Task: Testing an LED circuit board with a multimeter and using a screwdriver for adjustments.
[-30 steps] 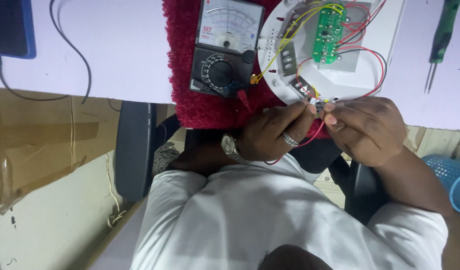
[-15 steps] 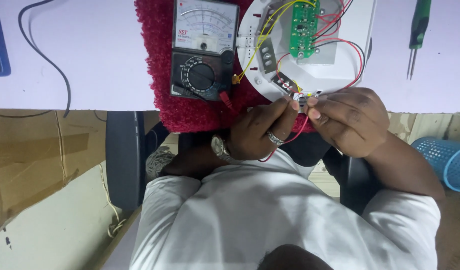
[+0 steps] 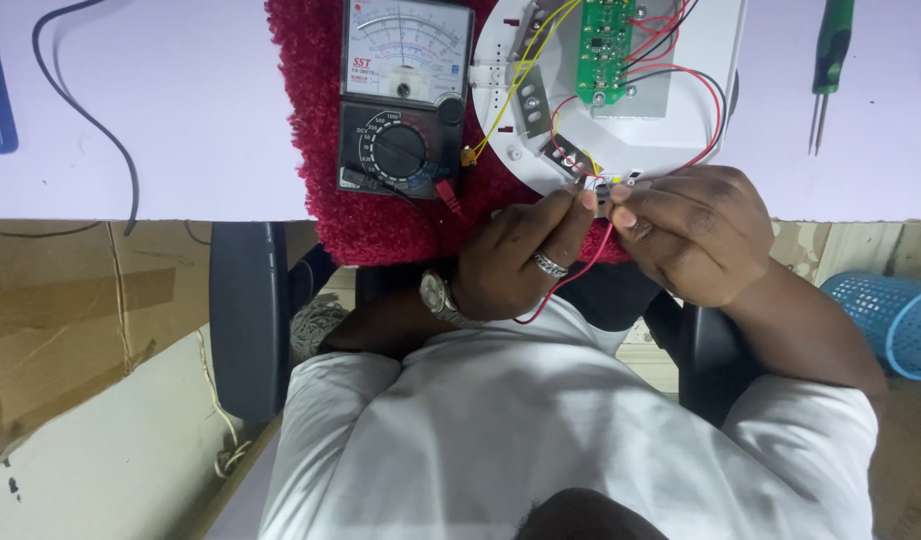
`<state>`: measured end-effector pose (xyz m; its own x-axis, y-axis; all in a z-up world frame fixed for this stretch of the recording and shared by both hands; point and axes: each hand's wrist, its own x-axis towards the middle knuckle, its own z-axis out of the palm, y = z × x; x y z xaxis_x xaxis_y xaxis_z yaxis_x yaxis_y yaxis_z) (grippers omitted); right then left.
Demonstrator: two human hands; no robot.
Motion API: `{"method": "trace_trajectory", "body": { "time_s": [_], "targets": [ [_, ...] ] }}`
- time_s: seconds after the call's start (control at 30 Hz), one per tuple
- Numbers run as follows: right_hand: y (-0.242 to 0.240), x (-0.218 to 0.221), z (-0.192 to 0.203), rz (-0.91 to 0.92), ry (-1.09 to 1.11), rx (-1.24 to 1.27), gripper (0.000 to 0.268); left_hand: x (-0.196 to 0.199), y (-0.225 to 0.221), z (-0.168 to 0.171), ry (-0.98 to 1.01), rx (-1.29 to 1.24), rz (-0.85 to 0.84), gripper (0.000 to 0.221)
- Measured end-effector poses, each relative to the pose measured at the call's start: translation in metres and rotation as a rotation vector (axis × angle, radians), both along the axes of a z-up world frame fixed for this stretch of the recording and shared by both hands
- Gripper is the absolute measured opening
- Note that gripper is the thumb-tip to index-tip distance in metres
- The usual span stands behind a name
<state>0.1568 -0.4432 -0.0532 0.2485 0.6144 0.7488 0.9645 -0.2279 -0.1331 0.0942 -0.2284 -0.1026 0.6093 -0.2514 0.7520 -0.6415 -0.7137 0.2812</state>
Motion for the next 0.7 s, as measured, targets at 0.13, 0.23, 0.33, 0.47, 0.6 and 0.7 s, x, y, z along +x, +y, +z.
{"method": "trace_trajectory", "body": {
  "time_s": [0.13,0.23,0.33,0.47,0.6,0.7],
  "targets": [
    [-0.014,-0.002,-0.008,0.032,0.097,-0.065,0.012,0.0,0.001,0.0,0.007,0.011,-0.001,0.024],
    [-0.007,-0.002,-0.005,0.023,0.087,-0.055,0.013,-0.001,0.001,-0.002,0.014,0.018,-0.006,0.026],
    [-0.006,-0.002,-0.005,0.005,0.067,-0.027,0.014,-0.001,0.001,-0.002,0.023,0.001,-0.011,0.028],
    [-0.007,-0.001,-0.005,0.027,0.096,-0.035,0.016,0.001,0.0,0.001,0.0,-0.018,0.005,0.025],
    [-0.004,-0.001,-0.002,0.018,0.031,0.009,0.016,0.001,0.0,-0.001,0.017,-0.008,-0.015,0.028],
    [-0.009,-0.002,-0.004,0.017,0.11,-0.049,0.011,-0.001,-0.001,-0.001,0.025,-0.012,0.006,0.026]
  ]
}}
